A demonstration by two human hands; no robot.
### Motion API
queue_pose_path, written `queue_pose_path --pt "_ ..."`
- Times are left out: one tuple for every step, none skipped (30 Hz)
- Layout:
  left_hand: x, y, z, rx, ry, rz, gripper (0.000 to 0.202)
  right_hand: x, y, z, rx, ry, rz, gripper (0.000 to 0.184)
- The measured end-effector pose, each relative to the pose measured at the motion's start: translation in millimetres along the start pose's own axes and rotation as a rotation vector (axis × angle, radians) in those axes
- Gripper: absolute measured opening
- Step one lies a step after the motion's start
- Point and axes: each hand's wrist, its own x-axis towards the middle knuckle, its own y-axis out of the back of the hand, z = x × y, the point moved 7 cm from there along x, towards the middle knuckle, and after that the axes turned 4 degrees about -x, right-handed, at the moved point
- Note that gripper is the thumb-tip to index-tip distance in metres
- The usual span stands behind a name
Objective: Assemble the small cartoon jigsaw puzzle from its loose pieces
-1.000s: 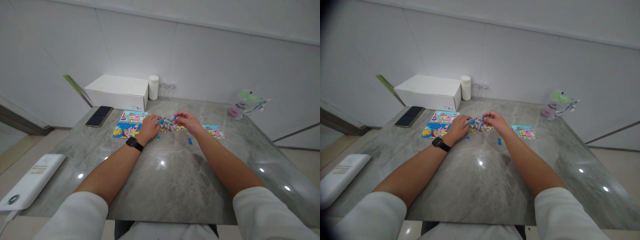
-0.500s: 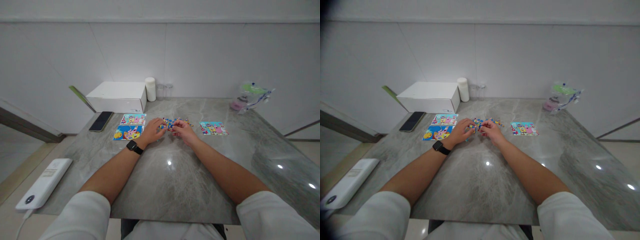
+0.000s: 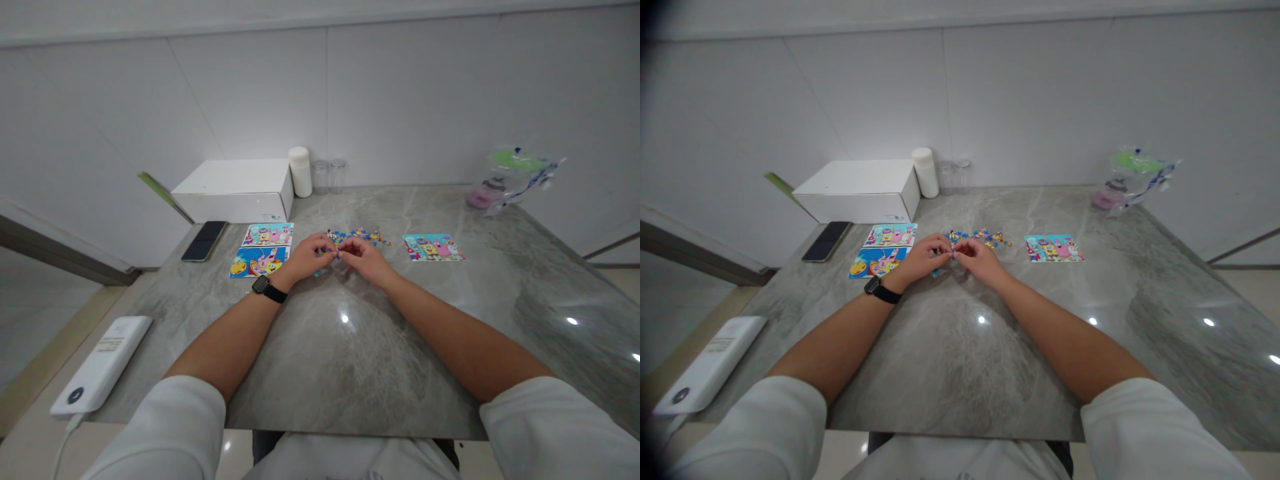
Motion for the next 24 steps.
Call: queue_pose_path --pt "0.2 -0.9 0.1 0.004 0.0 -0.024 0.015 0.8 0.9 -1.8 -0.055 0.033 -0.007 0.028" --pt "0.7 -1.5 0.0 0.013 -0.001 -0.046 0.016 1.5 1.9 -3.0 -0.109 0.062 -0.014 0.024" --pt "1.5 -1.6 -0.4 0.025 -0.001 -0.07 0.016 2.1 3.1 -3.4 -0.161 0.083 -0.023 0.021" --pt "2.5 -0.8 -1.4 0.042 0.003 -0.092 0.017 2.4 4.4 -3.3 -0.213 0.099 -0.035 0.019" --pt "3.8 1.2 -3.1 0.067 0.015 -0.109 0.019 2.6 5.7 -2.7 -0.262 0.111 -0.048 0.016" --pt "5.0 4.6 -5.5 0.103 0.033 -0.122 0.02 2.6 6.9 -1.9 -0.31 0.118 -0.062 0.013" --pt "6.1 9.2 -8.6 0.15 0.059 -0.13 0.022 2.4 8.0 -0.9 -0.355 0.122 -0.074 0.011" --pt "6.7 14.7 -12.0 0.206 0.09 -0.134 0.022 2.0 8.7 0.0 -0.399 0.127 -0.085 0.01" --pt "6.8 20.5 -15.0 0.266 0.118 -0.139 0.022 1.5 9.0 0.8 -0.444 0.13 -0.091 0.008" --pt "6.2 25.3 -17.5 0.322 0.143 -0.153 0.021 0.8 8.8 1.3 -0.492 0.133 -0.093 0.007" --pt "4.8 28.1 -19.8 0.368 0.165 -0.184 0.02 -0.1 7.8 1.6 -0.546 0.136 -0.096 0.006" --pt "2.7 29.0 -21.7 0.402 0.184 -0.225 0.018 -1.2 6.1 1.5 -0.606 0.14 -0.096 0.006" --pt "0.1 27.9 -23.1 0.421 0.198 -0.273 0.016 -2.6 3.7 1.0 -0.672 0.145 -0.097 0.006" --pt "-2.6 25.1 -24.2 0.425 0.207 -0.323 0.015 -4.1 1.1 -0.1 -0.742 0.151 -0.097 0.007" --pt "-5.2 21.4 -24.9 0.42 0.213 -0.364 0.013 -5.6 -1.4 -1.7 -0.814 0.16 -0.093 0.007" --pt "-7.4 17.2 -25.5 0.41 0.217 -0.396 0.012 -7.3 -3.6 -3.8 -0.884 0.17 -0.088 0.007" --pt "-9.1 13.1 -26.2 0.4 0.22 -0.417 0.011 -8.9 -5.2 -6.2 -0.949 0.181 -0.081 0.006" --pt "-10.3 9.6 -27.0 0.395 0.225 -0.427 0.01 -10.4 -6.0 -8.7 -1.003 0.191 -0.07 0.007" --pt "-11.0 6.9 -27.9 0.395 0.232 -0.428 0.01 -11.7 -6.3 -11.0 -1.044 0.2 -0.063 0.008" --pt "-11.4 4.9 -28.6 0.397 0.238 -0.425 0.009 -12.8 -6.1 -13.0 -1.071 0.209 -0.058 0.009" --pt "-11.7 3.6 -29.1 0.398 0.245 -0.422 0.008 -13.7 -5.9 -14.2 -1.084 0.217 -0.061 0.011" --pt "-12.0 2.8 -29.3 0.398 0.254 -0.422 0.008 -14.4 -5.7 -14.8 -1.091 0.223 -0.067 0.012" --pt "-12.4 2.3 -29.1 0.399 0.264 -0.425 0.007 -14.8 -5.7 -14.8 -1.095 0.228 -0.077 0.013" --pt "-13.0 1.8 -28.7 0.401 0.278 -0.437 0.007 -14.9 -5.8 -14.1 -1.103 0.23 -0.088 0.013"
